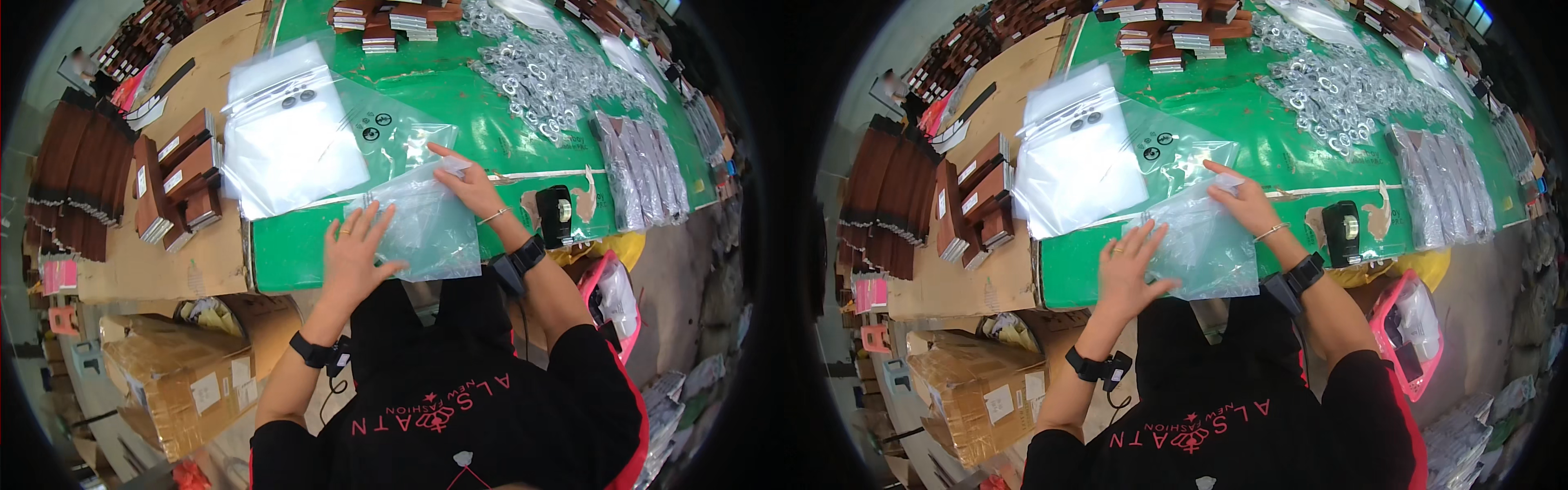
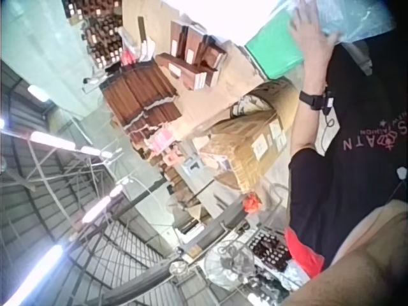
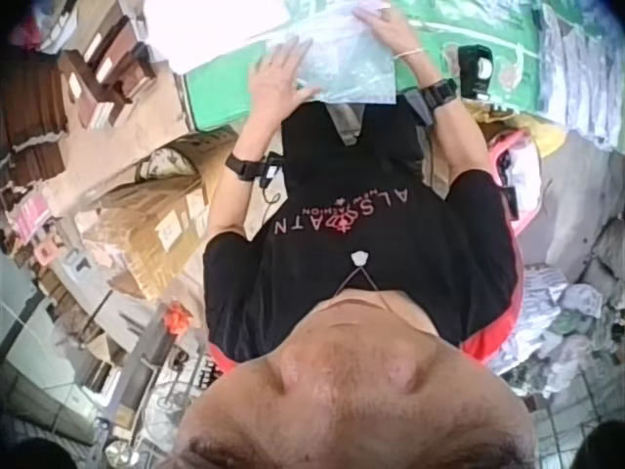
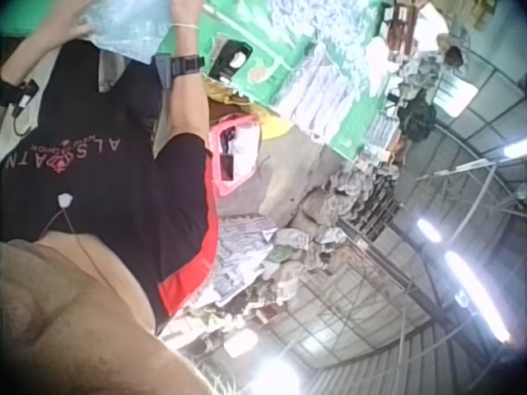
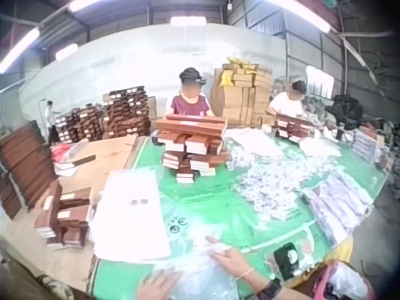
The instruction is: Packaging wooden furniture components into plastic bags and sealing them.
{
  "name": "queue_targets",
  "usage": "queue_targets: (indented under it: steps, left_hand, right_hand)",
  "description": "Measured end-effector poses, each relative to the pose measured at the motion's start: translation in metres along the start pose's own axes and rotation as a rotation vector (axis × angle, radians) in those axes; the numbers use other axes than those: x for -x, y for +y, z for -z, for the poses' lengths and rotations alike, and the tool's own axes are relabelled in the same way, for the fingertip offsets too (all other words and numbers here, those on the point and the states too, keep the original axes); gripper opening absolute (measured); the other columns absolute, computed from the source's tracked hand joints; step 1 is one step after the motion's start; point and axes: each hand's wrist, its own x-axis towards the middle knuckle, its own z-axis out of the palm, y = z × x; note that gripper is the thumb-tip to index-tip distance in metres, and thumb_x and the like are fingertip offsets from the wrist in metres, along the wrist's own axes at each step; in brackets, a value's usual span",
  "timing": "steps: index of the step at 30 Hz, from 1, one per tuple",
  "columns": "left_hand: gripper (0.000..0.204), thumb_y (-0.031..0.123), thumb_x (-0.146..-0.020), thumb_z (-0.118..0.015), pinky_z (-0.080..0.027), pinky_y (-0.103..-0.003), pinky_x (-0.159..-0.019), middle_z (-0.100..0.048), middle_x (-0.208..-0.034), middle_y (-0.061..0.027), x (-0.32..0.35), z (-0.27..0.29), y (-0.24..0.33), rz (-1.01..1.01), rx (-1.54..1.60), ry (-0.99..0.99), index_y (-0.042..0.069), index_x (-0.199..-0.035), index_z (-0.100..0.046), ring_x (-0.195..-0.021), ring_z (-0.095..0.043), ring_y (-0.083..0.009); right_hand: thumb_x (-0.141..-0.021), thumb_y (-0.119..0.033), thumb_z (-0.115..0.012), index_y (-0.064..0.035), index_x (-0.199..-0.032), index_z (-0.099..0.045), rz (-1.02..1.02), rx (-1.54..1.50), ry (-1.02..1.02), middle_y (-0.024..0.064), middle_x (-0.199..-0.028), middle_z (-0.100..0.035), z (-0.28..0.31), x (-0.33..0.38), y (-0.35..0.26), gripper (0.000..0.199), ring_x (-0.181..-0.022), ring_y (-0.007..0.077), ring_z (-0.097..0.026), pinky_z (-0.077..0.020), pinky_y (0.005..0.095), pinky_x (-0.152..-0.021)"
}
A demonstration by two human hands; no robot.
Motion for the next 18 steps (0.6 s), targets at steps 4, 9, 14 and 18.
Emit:
queue_targets:
  steps: [4, 9, 14, 18]
  left_hand:
    - [0.084, 0.039, -0.076, -0.080, -0.037, -0.043, -0.108, -0.050, -0.148, -0.0113, -0.039, 0.011, -0.020, 0.068, 0.083, 0.253, 0.013, -0.148, -0.045, -0.130, -0.051, -0.0280]
    - [0.056, 0.029, -0.082, -0.076, -0.047, -0.035, -0.088, -0.066, -0.116, -0.0112, -0.093, 0.017, -0.037, -0.035, 0.872, -0.133, 0.003, -0.130, -0.060, -0.102, -0.062, -0.0207]
    - [0.035, 0.027, -0.082, -0.073, -0.050, -0.034, -0.073, -0.069, -0.080, -0.0077, -0.105, 0.010, -0.045, 0.238, 0.863, -0.349, 0.000, -0.104, -0.071, -0.076, -0.064, -0.0168]
    - [0.028, 0.023, -0.081, -0.074, -0.050, -0.031, -0.066, -0.069, -0.078, -0.0065, -0.097, -0.005, -0.061, 0.236, 0.856, -0.250, 0.000, -0.096, -0.072, -0.072, -0.063, -0.0133]
  right_hand:
    - [-0.095, -0.006, -0.061, -0.0102, -0.143, -0.054, 0.321, -0.222, -0.119, 0.0049, -0.140, -0.057, -0.011, -0.003, -0.009, 0.050, -0.120, 0.0108, -0.055, -0.0432, 0.0286, -0.104]
    - [-0.093, -0.001, -0.061, -0.0059, -0.146, -0.049, 0.364, -0.225, -0.358, 0.0052, -0.139, -0.058, -0.013, 0.009, -0.051, 0.055, -0.119, 0.0130, -0.057, -0.0434, 0.0303, -0.105]
    - [-0.090, -0.009, -0.070, -0.0035, -0.150, -0.036, 0.149, -0.183, -0.144, 0.0113, -0.120, -0.065, -0.009, 0.010, -0.019, 0.069, -0.116, 0.0154, -0.059, -0.0493, 0.0297, -0.096]
    - [-0.087, -0.019, -0.075, -0.0065, -0.143, -0.045, 0.004, -0.143, -0.080, 0.0137, -0.114, -0.067, -0.009, 0.012, 0.005, 0.065, -0.110, 0.0210, -0.062, -0.0521, 0.0353, -0.090]
